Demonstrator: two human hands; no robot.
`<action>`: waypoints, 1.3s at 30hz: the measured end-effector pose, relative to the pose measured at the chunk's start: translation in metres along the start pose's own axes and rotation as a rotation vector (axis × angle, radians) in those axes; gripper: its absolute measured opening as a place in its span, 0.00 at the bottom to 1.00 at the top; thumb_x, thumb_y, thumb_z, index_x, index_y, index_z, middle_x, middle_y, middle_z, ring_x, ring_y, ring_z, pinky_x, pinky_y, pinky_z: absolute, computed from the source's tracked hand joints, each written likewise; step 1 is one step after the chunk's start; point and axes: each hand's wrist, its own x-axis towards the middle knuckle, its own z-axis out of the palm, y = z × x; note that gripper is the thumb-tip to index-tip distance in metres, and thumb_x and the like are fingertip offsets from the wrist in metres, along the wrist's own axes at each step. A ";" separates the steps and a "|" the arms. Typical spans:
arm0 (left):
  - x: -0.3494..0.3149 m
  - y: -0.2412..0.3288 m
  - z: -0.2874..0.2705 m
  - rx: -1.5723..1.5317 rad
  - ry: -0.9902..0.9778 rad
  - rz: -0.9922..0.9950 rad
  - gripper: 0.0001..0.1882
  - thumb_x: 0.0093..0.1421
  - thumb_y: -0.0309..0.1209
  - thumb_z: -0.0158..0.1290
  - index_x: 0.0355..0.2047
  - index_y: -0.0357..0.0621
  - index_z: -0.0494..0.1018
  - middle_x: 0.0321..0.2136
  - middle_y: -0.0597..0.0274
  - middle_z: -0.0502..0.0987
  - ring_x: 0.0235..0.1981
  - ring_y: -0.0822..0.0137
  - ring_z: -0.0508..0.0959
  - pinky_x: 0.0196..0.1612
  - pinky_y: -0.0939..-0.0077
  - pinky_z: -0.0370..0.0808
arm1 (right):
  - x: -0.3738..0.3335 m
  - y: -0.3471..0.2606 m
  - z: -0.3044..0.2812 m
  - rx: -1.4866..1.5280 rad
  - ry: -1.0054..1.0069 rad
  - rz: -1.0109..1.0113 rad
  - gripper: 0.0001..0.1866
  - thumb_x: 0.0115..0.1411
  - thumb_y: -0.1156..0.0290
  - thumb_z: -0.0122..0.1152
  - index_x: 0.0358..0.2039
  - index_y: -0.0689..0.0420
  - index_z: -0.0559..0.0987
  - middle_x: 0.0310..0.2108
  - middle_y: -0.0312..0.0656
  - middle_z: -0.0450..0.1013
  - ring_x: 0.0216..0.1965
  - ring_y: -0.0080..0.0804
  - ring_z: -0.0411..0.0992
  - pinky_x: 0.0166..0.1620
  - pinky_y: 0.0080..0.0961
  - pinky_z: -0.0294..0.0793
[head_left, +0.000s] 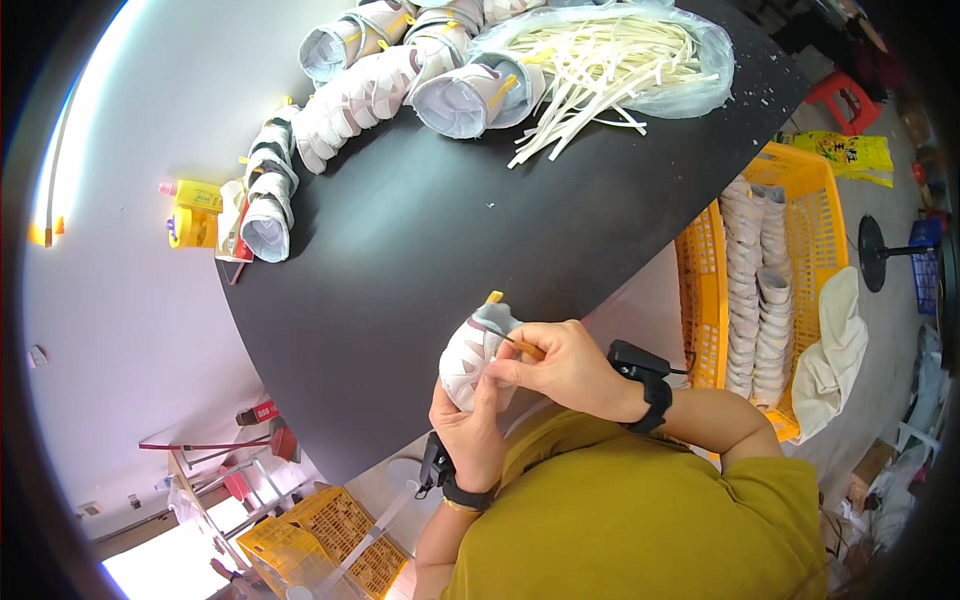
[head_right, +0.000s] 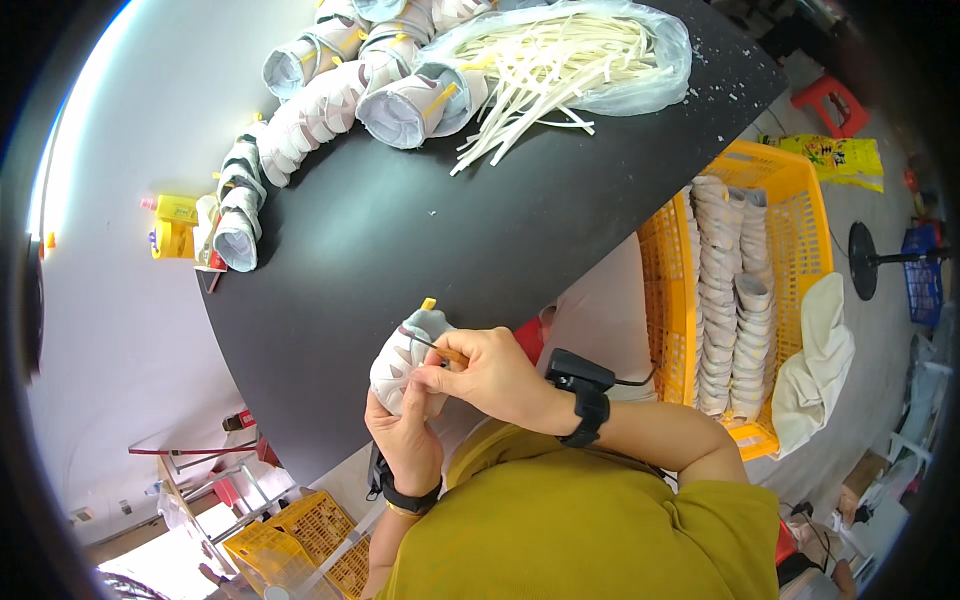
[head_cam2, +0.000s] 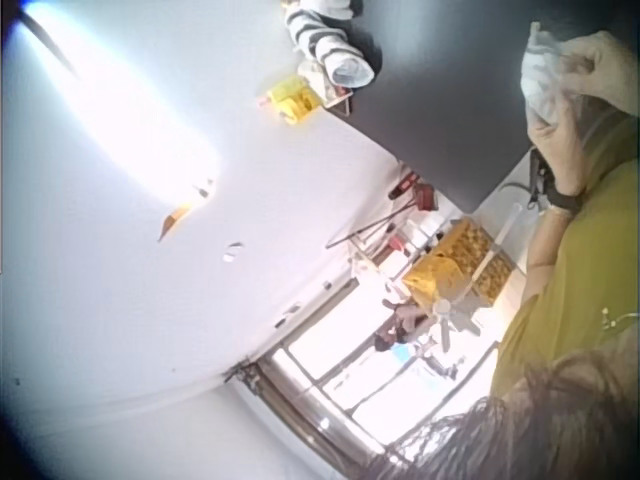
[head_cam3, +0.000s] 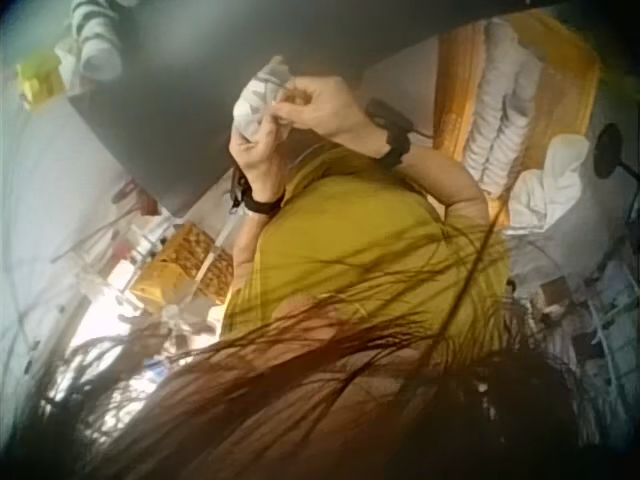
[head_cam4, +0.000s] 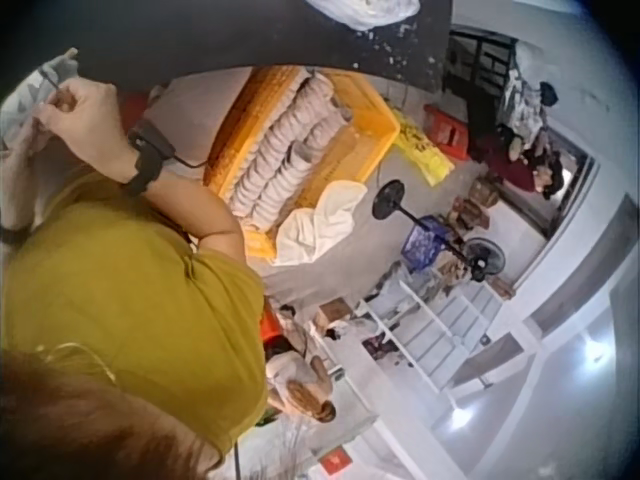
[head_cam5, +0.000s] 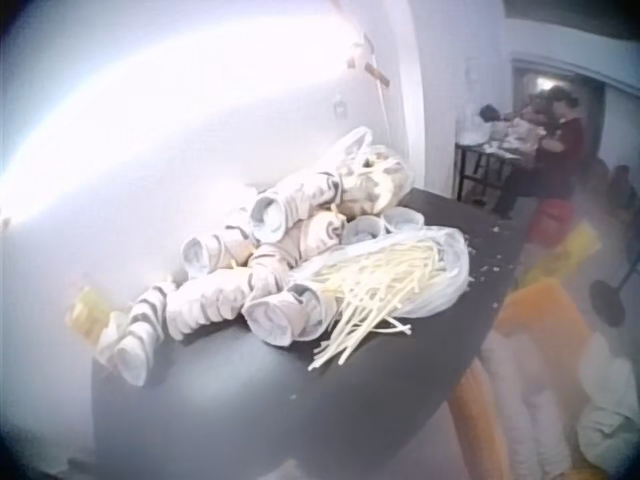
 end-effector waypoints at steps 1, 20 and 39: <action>0.000 -0.001 -0.001 0.000 -0.002 -0.003 0.12 0.64 0.25 0.54 0.46 0.34 0.73 0.40 0.62 0.80 0.38 0.77 0.77 0.42 0.81 0.74 | 0.002 0.005 0.002 0.080 -0.004 0.032 0.11 0.60 0.70 0.65 0.26 0.63 0.76 0.15 0.30 0.61 0.20 0.14 0.55 0.22 0.20 0.56; 0.027 0.014 -0.027 -0.288 -0.131 -0.418 0.17 0.60 0.32 0.52 0.48 0.37 0.72 0.36 0.59 0.79 0.30 0.73 0.80 0.19 0.83 0.71 | 0.017 -0.011 -0.052 -0.165 -0.160 -0.231 0.12 0.58 0.69 0.67 0.41 0.59 0.82 0.18 0.38 0.75 0.20 0.14 0.70 0.24 0.17 0.65; -0.001 0.011 -0.037 -0.629 -0.394 -0.423 0.29 0.62 0.49 0.53 0.53 0.38 0.70 0.43 0.59 0.76 0.34 0.67 0.74 0.33 0.74 0.69 | 0.012 -0.007 -0.037 0.081 -0.261 -0.001 0.11 0.61 0.66 0.65 0.34 0.63 0.80 0.15 0.30 0.68 0.18 0.11 0.60 0.22 0.16 0.59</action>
